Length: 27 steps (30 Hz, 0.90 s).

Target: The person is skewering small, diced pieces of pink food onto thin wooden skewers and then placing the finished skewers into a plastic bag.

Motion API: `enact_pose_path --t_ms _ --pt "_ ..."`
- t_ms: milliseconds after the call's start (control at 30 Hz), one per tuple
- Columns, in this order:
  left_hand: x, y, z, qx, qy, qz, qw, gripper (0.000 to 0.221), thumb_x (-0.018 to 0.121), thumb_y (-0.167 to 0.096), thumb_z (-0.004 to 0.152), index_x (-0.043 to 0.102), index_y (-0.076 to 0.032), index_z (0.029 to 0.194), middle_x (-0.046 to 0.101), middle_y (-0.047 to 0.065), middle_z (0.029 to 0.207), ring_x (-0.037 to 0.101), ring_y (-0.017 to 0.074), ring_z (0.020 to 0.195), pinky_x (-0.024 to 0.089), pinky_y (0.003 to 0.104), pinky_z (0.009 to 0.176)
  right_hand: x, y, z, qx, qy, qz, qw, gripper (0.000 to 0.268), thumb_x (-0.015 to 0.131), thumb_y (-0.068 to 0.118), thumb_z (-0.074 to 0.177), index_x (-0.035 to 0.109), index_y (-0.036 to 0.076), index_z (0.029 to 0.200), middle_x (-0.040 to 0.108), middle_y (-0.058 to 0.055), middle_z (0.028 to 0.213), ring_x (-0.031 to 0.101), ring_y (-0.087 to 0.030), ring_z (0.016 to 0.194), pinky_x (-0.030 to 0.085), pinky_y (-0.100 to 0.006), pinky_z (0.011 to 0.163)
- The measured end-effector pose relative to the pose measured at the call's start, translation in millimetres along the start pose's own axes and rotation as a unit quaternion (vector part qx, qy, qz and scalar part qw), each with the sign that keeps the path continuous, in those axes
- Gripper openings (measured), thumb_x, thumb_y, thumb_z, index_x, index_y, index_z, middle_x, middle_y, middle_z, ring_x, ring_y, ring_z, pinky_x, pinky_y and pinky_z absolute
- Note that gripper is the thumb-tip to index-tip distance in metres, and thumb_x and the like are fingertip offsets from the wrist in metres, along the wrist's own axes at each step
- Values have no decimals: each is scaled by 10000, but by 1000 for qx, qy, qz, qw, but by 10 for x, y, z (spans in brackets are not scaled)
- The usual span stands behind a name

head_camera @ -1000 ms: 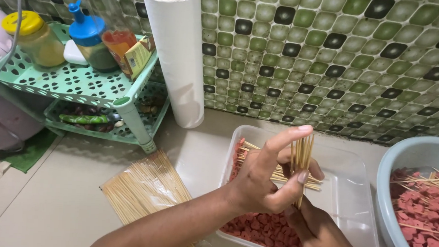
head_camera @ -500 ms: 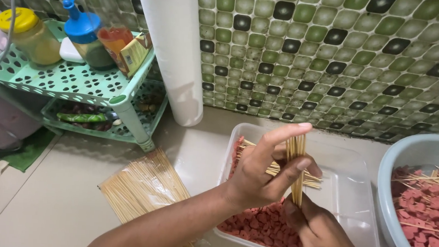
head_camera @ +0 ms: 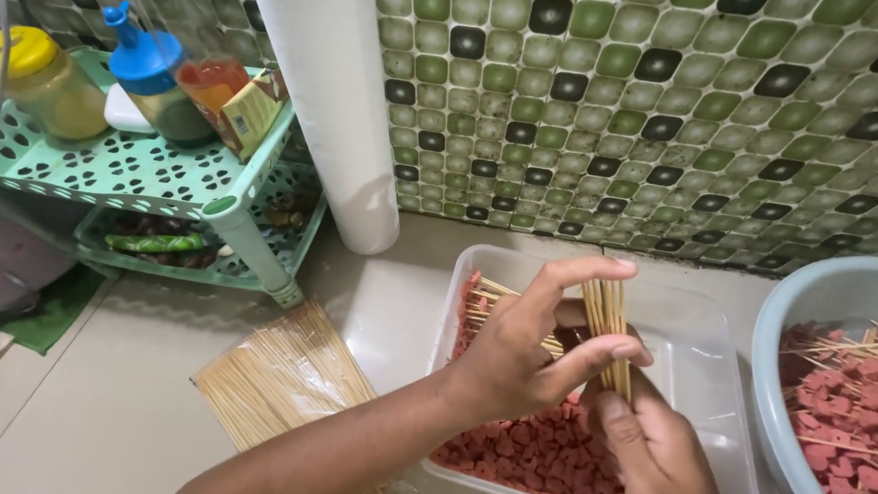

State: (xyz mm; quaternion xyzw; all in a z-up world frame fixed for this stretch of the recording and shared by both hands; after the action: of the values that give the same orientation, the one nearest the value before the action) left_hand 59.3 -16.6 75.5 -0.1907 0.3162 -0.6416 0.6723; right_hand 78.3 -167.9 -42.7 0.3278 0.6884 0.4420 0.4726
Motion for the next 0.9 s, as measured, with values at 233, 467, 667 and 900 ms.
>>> enact_pose_path --t_ms 233,467,667,900 --pt "-29 38 -6 -18 -26 -3 999 534 685 -136 1019 398 -57 1463 512 161 1503 792 260 1021 694 321 973 -2 173 -1 -119 2 50 992 415 454 298 1028 636 78 1330 491 -28 731 428 -137 614 377 -294 590" --pt "-20 -16 13 -2 -12 40 999 590 724 -134 1011 409 -72 1506 615 126 1427 793 200 1040 674 287 1019 -19 136 -8 -125 -2 65 990 414 451 289 1033 629 72 1338 489 -31 752 431 -146 625 377 -299 608" --pt "-35 -37 10 30 -23 68 997 620 753 -119 1001 404 -35 1507 638 142 1398 793 173 980 679 267 992 -51 70 8 -110 -11 60 992 344 480 284 1035 682 54 1194 532 -43 781 486 -165 689 414 -315 661" --pt "-51 -40 7 33 -33 103 994 617 783 -129 993 437 -35 1495 656 99 1391 775 113 874 668 215 897 -50 109 15 -97 -7 49 994 433 491 278 1018 663 86 1366 500 -17 756 446 -145 649 397 -299 631"
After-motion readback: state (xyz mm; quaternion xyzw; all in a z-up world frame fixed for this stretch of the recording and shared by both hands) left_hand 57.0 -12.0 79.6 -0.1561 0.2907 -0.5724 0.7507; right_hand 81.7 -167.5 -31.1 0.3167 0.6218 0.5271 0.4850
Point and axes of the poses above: each hand's wrist, its own z-axis towards the middle knuckle, its own x-axis out of the palm, y = z × x, the point moved 9 cm from there along z, towards the middle knuckle
